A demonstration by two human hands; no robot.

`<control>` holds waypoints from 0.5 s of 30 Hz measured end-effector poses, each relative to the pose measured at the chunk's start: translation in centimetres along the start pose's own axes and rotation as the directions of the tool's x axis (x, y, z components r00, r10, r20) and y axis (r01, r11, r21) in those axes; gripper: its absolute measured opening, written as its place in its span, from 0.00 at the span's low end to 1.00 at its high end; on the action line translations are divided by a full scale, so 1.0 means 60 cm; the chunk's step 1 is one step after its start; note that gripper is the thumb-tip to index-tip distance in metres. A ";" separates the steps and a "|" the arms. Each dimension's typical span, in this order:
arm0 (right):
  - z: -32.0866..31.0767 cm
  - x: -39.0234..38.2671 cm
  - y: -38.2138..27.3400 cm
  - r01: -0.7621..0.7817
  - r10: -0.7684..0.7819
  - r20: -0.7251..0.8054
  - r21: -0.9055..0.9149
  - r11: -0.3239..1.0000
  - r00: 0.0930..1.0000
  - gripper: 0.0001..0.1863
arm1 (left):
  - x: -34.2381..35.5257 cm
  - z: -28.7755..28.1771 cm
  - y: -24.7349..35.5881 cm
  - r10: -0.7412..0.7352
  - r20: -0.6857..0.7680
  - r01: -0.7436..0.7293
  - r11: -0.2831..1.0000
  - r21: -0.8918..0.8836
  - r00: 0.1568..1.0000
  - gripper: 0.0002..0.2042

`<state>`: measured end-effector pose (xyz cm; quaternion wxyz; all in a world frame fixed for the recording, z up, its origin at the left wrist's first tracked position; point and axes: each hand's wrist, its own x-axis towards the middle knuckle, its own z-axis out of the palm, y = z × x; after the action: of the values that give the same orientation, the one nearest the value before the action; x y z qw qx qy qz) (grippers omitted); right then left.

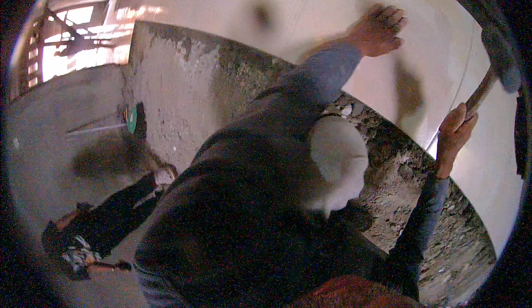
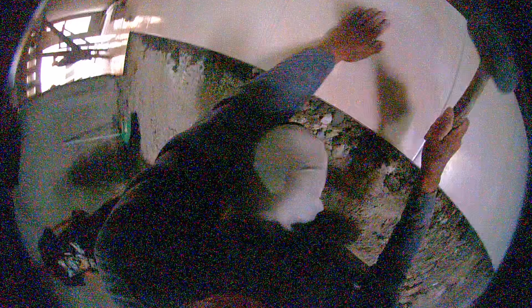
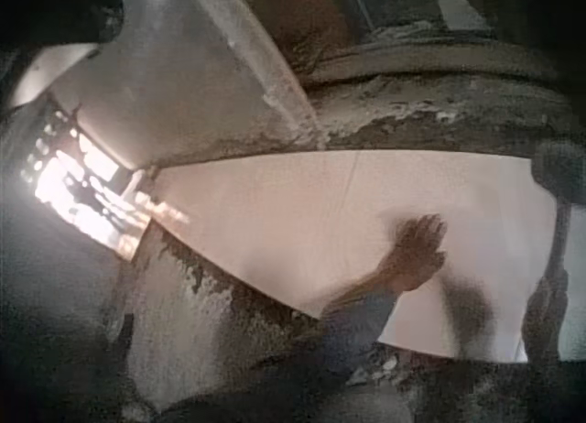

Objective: The person taps tiles into place with a rubber mallet and wipes the surface with a cloth while kneeling on a dirt floor.

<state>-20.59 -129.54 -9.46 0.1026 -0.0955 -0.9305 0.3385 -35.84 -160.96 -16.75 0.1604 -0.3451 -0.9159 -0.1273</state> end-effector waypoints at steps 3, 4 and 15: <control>0.053 0.054 0.149 0.507 -0.545 0.031 -0.410 0.758 0.838 0.20 | 0.015 0.000 -0.004 0.024 -0.054 -0.019 0.995 0.095 0.998 0.30; 0.052 0.061 0.118 0.510 -0.509 0.070 -0.232 0.828 0.858 0.19 | -0.012 -0.006 -0.019 0.016 -0.041 -0.009 0.986 0.164 0.999 0.29; -0.011 -0.007 -0.128 -0.308 0.213 0.378 0.211 0.928 0.901 0.14 | -0.144 -0.073 -0.142 -0.762 -0.159 0.767 0.640 -0.039 0.628 0.41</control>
<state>-20.89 -135.02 -4.05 -0.0985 -0.1441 -0.8583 0.4825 -34.57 -173.80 -17.07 0.1701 0.0898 -0.9616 -0.1956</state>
